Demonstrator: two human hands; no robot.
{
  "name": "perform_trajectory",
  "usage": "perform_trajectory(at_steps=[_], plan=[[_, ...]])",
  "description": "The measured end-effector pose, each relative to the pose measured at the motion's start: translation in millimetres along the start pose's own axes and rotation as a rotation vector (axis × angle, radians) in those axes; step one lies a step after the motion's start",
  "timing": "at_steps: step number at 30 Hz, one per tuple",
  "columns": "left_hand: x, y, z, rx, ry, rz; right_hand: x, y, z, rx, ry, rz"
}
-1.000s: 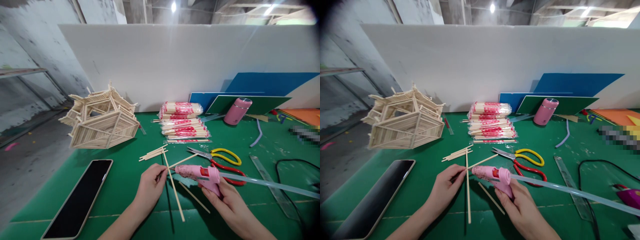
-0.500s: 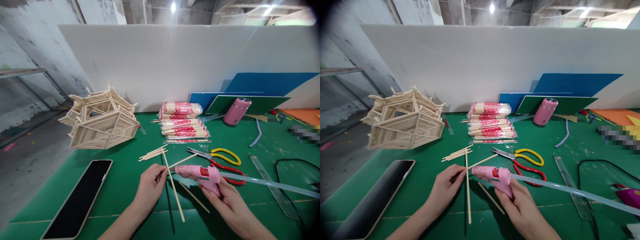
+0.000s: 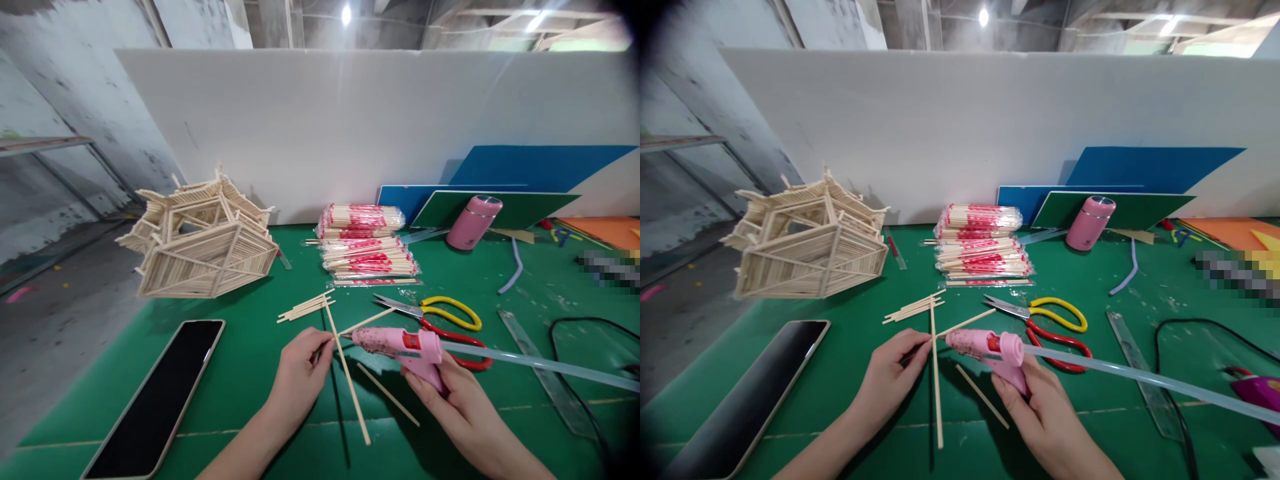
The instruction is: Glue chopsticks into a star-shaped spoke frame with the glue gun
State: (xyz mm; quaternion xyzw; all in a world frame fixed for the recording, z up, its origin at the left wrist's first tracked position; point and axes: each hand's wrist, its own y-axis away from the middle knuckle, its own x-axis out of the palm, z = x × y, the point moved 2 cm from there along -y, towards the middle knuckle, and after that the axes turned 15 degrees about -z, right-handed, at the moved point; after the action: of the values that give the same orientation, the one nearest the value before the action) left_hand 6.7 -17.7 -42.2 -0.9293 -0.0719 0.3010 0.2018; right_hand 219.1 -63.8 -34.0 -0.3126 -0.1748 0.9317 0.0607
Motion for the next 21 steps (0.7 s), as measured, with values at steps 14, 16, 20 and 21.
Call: perform_trajectory(at_steps=[14,16,20,21], plan=[[0.1,-0.1,0.3,0.003,0.004,-0.003,-0.3,-0.5,-0.5,0.019,-0.009,0.061],[0.1,0.0,0.7,0.008,0.000,-0.004,-0.5,-0.2,-0.2,0.024,-0.013,0.071],[0.6,0.3,0.5,0.001,0.002,-0.002,-0.3,0.3,-0.2,0.024,-0.014,0.070],[0.8,0.5,0.3,-0.005,0.002,0.002,0.0,0.2,-0.4,0.025,-0.013,0.067]])
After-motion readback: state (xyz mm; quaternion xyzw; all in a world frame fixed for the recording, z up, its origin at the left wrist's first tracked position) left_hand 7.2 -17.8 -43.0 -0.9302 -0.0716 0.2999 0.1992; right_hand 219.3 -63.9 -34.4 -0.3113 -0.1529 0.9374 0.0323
